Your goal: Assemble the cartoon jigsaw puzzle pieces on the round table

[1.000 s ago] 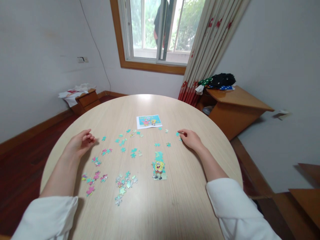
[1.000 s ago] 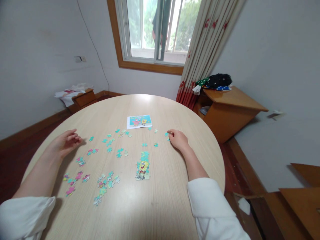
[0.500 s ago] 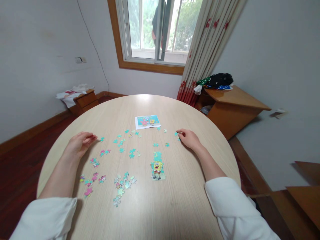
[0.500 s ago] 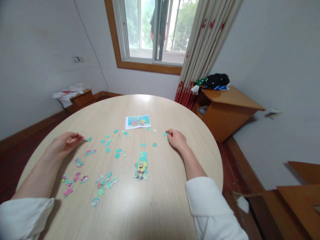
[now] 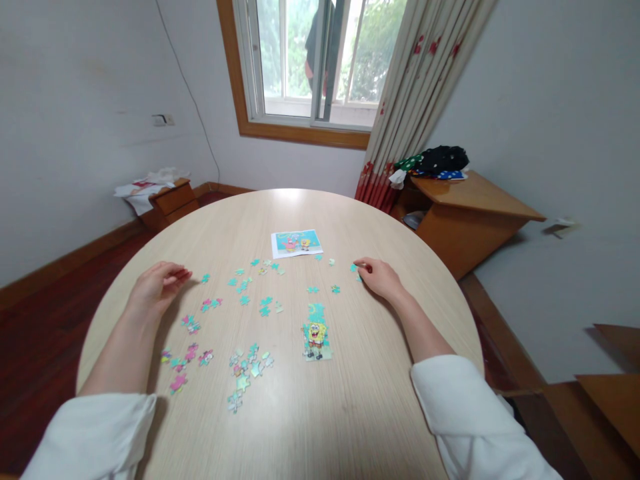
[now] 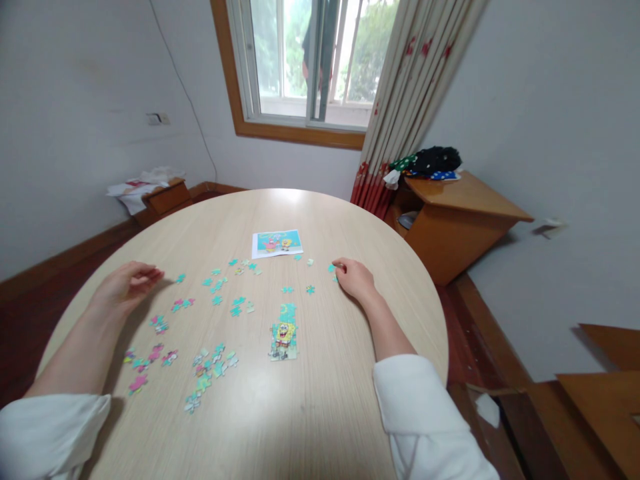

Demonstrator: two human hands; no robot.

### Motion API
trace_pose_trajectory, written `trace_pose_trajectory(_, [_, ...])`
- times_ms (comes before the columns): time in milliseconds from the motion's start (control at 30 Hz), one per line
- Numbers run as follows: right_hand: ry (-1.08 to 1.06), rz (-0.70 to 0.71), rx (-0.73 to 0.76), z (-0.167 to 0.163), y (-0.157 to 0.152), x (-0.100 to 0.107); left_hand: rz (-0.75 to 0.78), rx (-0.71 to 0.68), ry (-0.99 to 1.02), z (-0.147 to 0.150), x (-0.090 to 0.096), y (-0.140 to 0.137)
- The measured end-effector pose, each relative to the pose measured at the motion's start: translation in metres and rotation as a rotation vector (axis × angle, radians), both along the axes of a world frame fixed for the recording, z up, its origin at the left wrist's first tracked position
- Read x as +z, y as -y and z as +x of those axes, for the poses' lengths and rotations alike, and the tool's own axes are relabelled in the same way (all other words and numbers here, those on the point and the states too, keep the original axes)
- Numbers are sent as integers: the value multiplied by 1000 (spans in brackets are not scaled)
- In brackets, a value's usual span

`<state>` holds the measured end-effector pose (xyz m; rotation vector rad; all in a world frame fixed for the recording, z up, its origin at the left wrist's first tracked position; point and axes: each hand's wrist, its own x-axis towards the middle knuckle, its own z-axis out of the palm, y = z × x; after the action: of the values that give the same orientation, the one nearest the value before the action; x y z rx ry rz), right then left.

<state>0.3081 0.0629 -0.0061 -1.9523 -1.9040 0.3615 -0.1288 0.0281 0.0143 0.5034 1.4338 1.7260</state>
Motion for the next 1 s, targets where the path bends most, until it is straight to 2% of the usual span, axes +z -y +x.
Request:
trace_pose_trajectory(400, [-1,3,-5,0,0,0,-5,-8,50,10,13,8])
trace_pose_trajectory(767, [4,17,-12,3,-3,-4,96,87,102,-7,8,7])
trace_pose_trajectory(1000, [10,32,-7,2,-2,-3,42,132,134,-9,5,5])
